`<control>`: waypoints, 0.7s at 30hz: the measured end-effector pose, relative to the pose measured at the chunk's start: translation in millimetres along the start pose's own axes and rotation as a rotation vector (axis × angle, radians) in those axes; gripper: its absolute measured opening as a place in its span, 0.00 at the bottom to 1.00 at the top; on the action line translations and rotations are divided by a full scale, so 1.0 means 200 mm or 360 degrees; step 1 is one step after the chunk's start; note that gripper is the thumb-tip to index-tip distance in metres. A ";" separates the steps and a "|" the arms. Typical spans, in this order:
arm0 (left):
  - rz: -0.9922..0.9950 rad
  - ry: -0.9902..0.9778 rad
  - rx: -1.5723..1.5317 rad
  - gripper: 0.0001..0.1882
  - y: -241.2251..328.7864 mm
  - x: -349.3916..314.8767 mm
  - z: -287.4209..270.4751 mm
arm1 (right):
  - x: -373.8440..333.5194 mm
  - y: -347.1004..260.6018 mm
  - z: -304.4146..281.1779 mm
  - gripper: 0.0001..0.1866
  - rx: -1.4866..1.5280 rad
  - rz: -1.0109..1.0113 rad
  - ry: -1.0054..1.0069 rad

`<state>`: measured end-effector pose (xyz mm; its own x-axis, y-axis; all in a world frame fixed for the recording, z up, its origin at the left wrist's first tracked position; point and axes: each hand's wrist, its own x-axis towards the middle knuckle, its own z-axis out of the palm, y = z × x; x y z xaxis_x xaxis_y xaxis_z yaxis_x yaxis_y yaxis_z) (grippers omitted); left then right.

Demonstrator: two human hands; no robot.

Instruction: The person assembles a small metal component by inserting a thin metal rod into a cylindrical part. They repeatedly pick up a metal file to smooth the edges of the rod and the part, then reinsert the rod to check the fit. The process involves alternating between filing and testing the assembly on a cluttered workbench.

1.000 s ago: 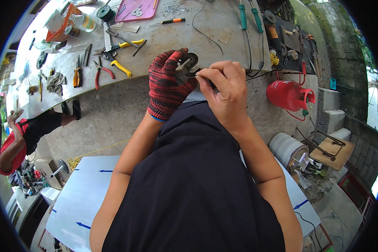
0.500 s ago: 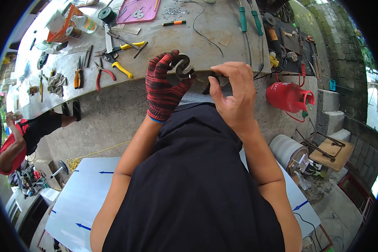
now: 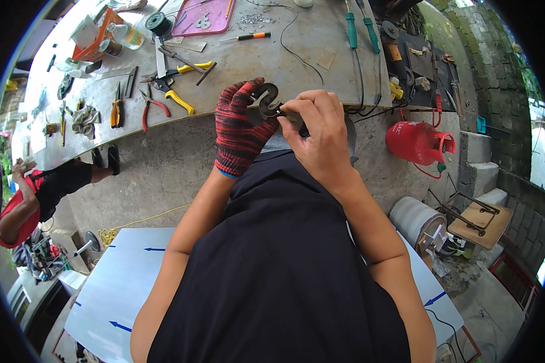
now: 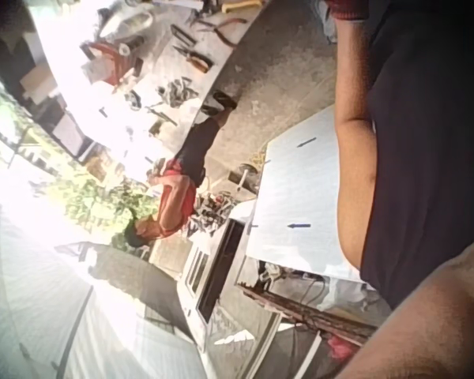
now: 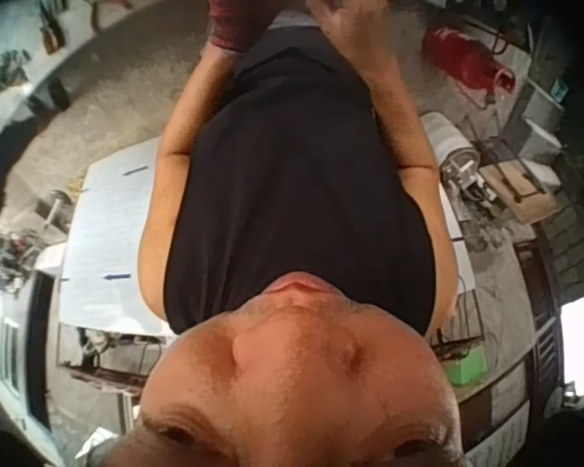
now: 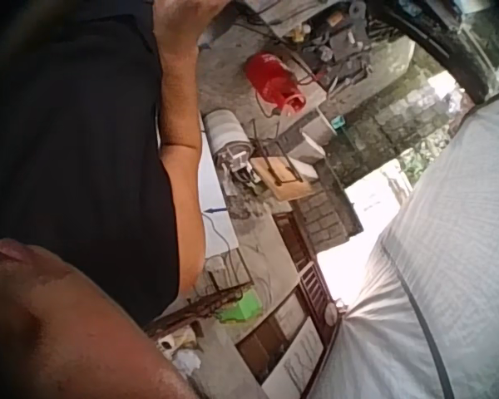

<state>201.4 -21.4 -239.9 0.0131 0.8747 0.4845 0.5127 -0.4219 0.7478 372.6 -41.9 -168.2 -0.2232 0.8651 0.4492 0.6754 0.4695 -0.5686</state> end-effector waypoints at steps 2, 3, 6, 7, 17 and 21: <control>0.0013 0.0015 0.0028 0.37 0.00 0.00 0.00 | -0.01 0.00 0.01 0.15 -0.0006 0.0000 -0.0017; -0.0005 0.0010 0.0000 0.39 0.00 -0.01 0.01 | -0.01 0.01 0.01 0.15 -0.0004 -0.0004 -0.0025; -0.0028 0.0006 -0.0043 0.41 -0.02 -0.02 0.02 | 0.00 0.01 0.00 0.14 0.0001 -0.0005 -0.0038; -0.0014 0.0013 -0.0020 0.39 -0.01 -0.01 0.01 | 0.00 0.01 0.00 0.14 0.0005 -0.0003 -0.0040; 0.0014 0.0031 -0.0026 0.37 -0.01 0.01 -0.01 | -0.01 0.03 -0.03 0.15 -0.0023 0.0070 0.0006; -0.0065 -0.0013 -0.0047 0.38 0.01 0.01 -0.01 | 0.00 0.02 -0.04 0.15 -0.0009 0.0100 0.0018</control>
<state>200.3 -20.4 -237.1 -0.0003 0.8931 0.4498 0.4875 -0.3926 0.7798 380.4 -41.6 -165.2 -0.1723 0.8909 0.4202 0.6920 0.4131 -0.5921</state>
